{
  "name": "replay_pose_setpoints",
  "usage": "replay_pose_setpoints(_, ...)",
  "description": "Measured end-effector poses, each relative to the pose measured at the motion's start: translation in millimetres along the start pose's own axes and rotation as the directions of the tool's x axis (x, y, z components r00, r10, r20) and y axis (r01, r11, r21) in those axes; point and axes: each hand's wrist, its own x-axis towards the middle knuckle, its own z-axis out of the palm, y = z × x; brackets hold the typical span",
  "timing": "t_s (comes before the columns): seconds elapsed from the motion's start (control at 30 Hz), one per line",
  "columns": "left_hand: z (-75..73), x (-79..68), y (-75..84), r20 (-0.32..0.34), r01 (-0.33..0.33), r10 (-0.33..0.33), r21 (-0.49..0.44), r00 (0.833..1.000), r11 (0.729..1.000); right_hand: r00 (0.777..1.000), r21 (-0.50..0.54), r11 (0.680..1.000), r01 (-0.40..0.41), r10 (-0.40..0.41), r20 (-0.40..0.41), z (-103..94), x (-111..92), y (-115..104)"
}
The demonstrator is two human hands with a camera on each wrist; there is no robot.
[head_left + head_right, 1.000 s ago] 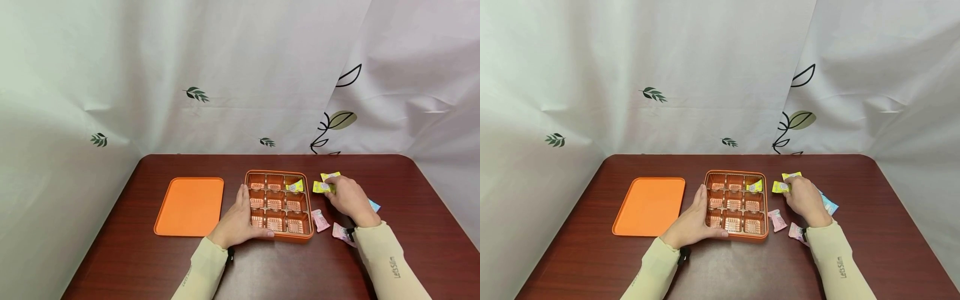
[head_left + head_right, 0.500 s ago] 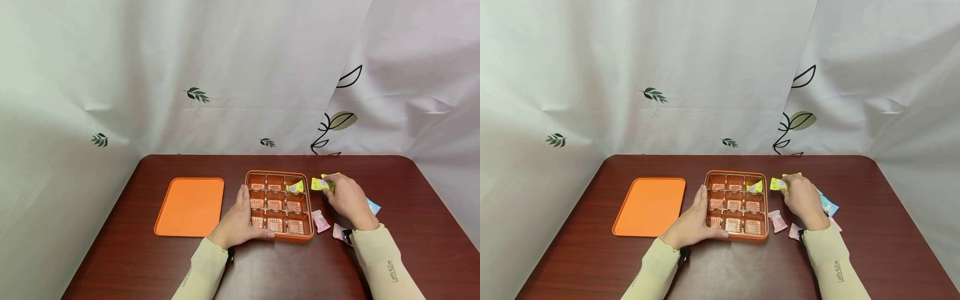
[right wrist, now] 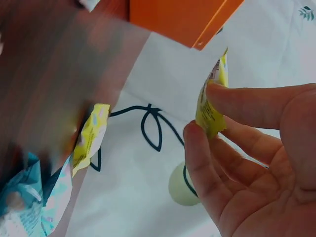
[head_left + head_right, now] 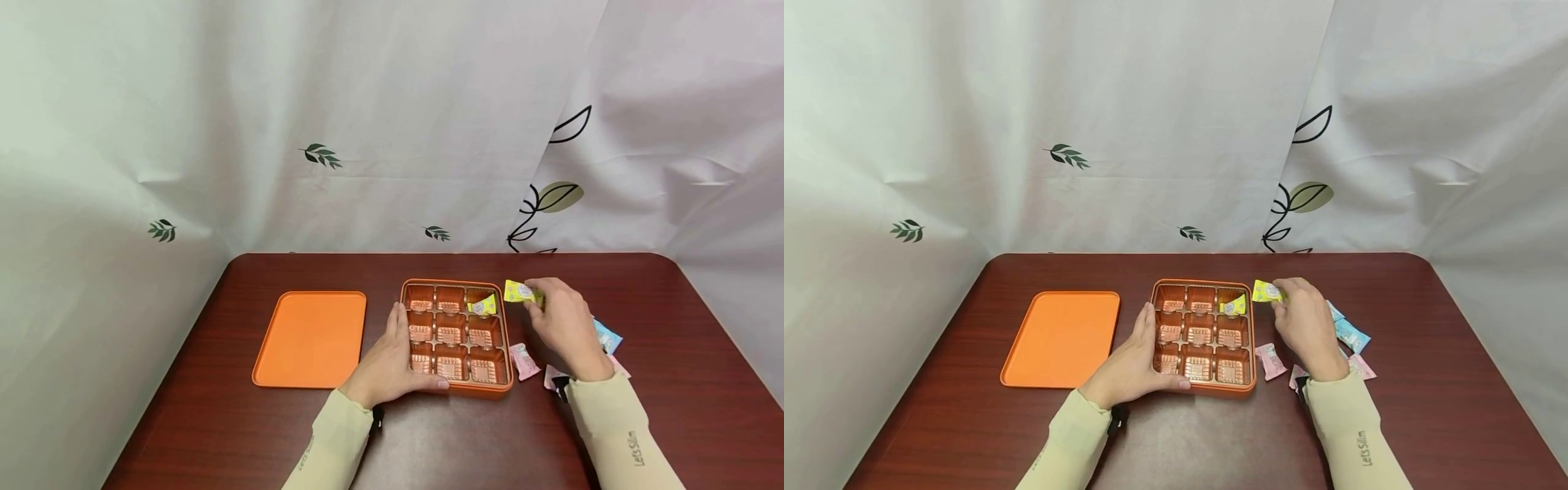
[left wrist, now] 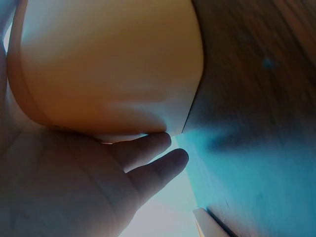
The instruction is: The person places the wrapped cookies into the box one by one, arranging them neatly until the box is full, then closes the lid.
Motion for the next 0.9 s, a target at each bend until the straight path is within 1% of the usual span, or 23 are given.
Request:
replay_pose_setpoints(0.13, 0.9, 0.4, 0.1, 0.003, 0.006, -0.006, -0.003, 1.0, 1.0, 0.999, 0.026, 1.0, 0.016, -0.015, -0.047, 3.1, 1, -7)
replay_pose_setpoints(0.27, 1.3, 0.1, 0.7, 0.006, 0.009, -0.009, -0.008, 1.0, 1.0, 0.998, 0.051, 0.998, 0.034, -0.031, -0.063, 6.9, 2, -15)
replay_pose_setpoints(0.6, 0.0, 0.6, 2.0, 0.007, 0.013, -0.012, -0.021, 1.0, 1.0, 0.997, 0.076, 0.996, 0.05, -0.045, -0.069, 12.5, 5, -29)
replay_pose_setpoints(0.9, -0.5, 1.3, 1.4, -0.003, 0.009, -0.009, -0.003, 1.0, 1.0, 0.998, 0.111, 0.992, 0.062, -0.058, -0.037, 20.2, 7, -41)
